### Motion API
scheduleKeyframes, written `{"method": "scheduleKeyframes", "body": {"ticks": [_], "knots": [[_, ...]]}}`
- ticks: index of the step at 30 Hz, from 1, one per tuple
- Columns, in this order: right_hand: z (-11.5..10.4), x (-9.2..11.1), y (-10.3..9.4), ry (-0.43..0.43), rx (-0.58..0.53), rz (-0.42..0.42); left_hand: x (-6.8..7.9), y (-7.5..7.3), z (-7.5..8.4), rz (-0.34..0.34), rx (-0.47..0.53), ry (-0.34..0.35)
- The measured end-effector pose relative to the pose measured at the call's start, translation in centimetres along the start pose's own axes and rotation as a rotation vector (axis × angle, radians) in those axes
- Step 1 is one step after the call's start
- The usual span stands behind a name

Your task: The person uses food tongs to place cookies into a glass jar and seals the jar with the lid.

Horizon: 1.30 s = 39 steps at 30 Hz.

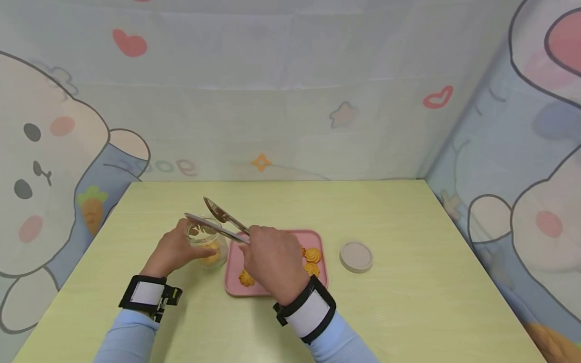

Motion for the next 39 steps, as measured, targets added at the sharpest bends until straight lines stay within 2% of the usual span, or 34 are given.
{"method": "scheduleKeyframes", "body": {"ticks": [6,8,11,17,27,32,39], "knots": [[0.7,0.2,-0.4,0.003,0.099,0.067,0.1,0.0,0.1,0.005,-0.004,0.0],[0.8,0.3,-0.6,-0.003,0.101,0.081,0.1,-0.1,0.2,0.006,-0.004,-0.001],[1.1,0.2,-0.6,0.001,0.067,0.065,0.2,-0.1,0.2,0.005,-0.002,-0.002],[2.1,0.4,-0.7,0.069,0.009,0.023,0.2,-0.1,0.1,-0.007,-0.008,-0.011],[3.9,0.5,-0.6,0.116,0.018,0.025,0.1,-0.1,0.2,0.012,-0.005,0.002],[4.8,0.5,0.1,0.14,0.004,0.008,0.1,-0.2,0.2,0.013,-0.005,0.002],[6.0,0.7,2.1,0.187,-0.014,-0.078,0.0,-0.1,0.1,0.008,-0.004,-0.003]]}}
Point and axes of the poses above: each hand's wrist, its own x-axis away from the middle knuckle, its own y-axis out of the palm, z = x × y, the point moved 7 cm from there along -x, towards the middle knuckle, and after that the axes turned 7 degrees about -z, right-handed, at the moved point
